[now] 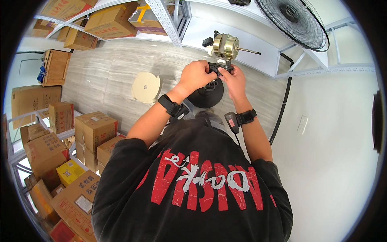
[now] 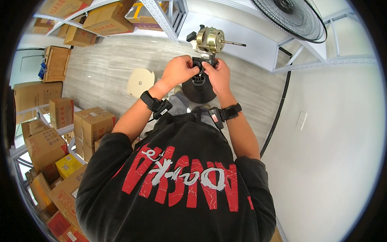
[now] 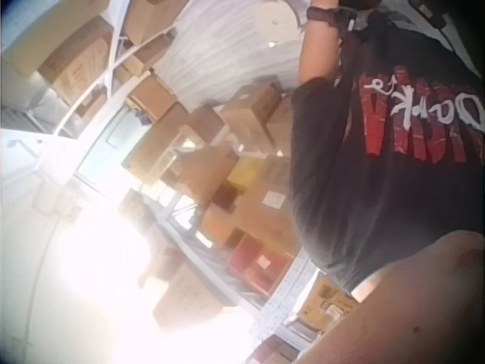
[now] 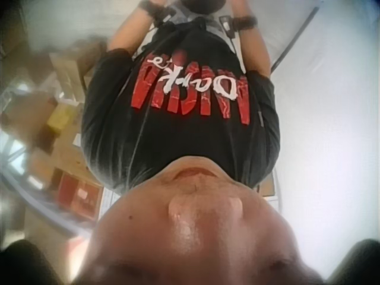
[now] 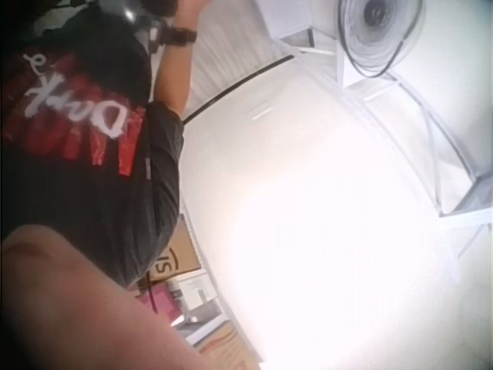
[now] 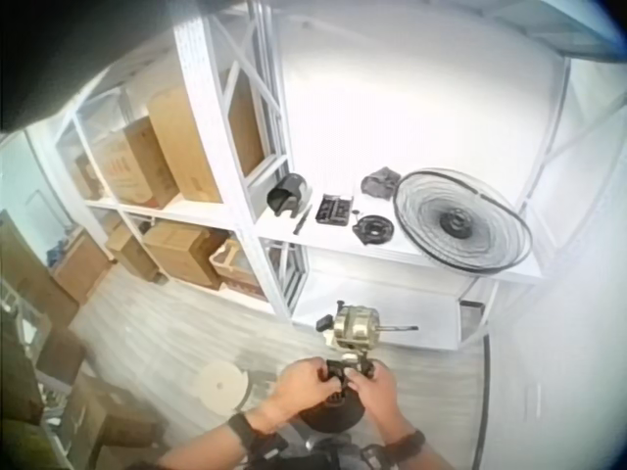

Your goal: The person uses a screwdriver to tighten screws on a fan motor assembly. They then attach a black plastic fan blade hub to the motor shaft and secure it by hand.

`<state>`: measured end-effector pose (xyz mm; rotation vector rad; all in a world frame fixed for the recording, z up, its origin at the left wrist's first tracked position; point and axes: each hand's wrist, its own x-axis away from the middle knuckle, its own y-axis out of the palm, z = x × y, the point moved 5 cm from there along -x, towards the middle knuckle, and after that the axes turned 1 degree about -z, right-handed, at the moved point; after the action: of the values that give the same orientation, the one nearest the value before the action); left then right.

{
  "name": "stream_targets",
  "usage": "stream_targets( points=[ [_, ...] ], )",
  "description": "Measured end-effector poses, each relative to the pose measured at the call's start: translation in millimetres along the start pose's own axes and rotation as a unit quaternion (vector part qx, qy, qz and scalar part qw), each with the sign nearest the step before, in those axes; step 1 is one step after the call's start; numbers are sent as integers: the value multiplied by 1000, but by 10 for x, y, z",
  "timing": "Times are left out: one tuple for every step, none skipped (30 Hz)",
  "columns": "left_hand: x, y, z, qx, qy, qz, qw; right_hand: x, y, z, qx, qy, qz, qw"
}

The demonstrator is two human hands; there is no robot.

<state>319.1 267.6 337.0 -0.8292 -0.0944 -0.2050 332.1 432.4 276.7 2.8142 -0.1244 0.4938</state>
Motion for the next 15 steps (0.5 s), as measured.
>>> stream_targets(
  points=[
    [-2,-5,20,-7,5,-9,1000,-1,5,-5,6,-3,1,1000],
    [-2,-13,37,-15,10,-18,1000,4,3,-6,11,0,4,1000],
    [-2,-8,47,-22,15,-27,999,11,1,-12,16,3,6,1000],
    [0,-11,43,-17,9,-23,1000,16,4,-21,20,6,8,1000],
    [8,-12,41,-11,4,-20,1000,13,2,-17,19,4,7,1000],
    [18,-14,39,-6,-2,-16,1000,7,-1,-6,18,2,7,1000],
    [29,-15,52,-6,9,-3,1000,2,-3,6,17,0,6,1000],
    [43,-8,67,-7,20,9,1000,-10,-10,15,19,1,7,1000],
    [55,-3,80,-7,31,22,999,-27,-21,22,20,2,8,1000],
    [64,4,83,-13,32,27,999,-29,-23,20,22,4,10,1000],
    [71,11,85,-19,33,33,999,-24,-19,22,17,5,7,1000],
    [80,16,82,-26,34,38,998,-17,-14,22,12,7,4,1000],
    [96,23,80,-22,49,52,997,-13,-4,10,8,9,1,1000],
    [114,43,64,-18,64,65,996,-10,-3,-5,0,8,4,1000],
    [127,57,52,-14,79,78,994,-7,-2,-21,-8,7,7,1000]
  ],
)
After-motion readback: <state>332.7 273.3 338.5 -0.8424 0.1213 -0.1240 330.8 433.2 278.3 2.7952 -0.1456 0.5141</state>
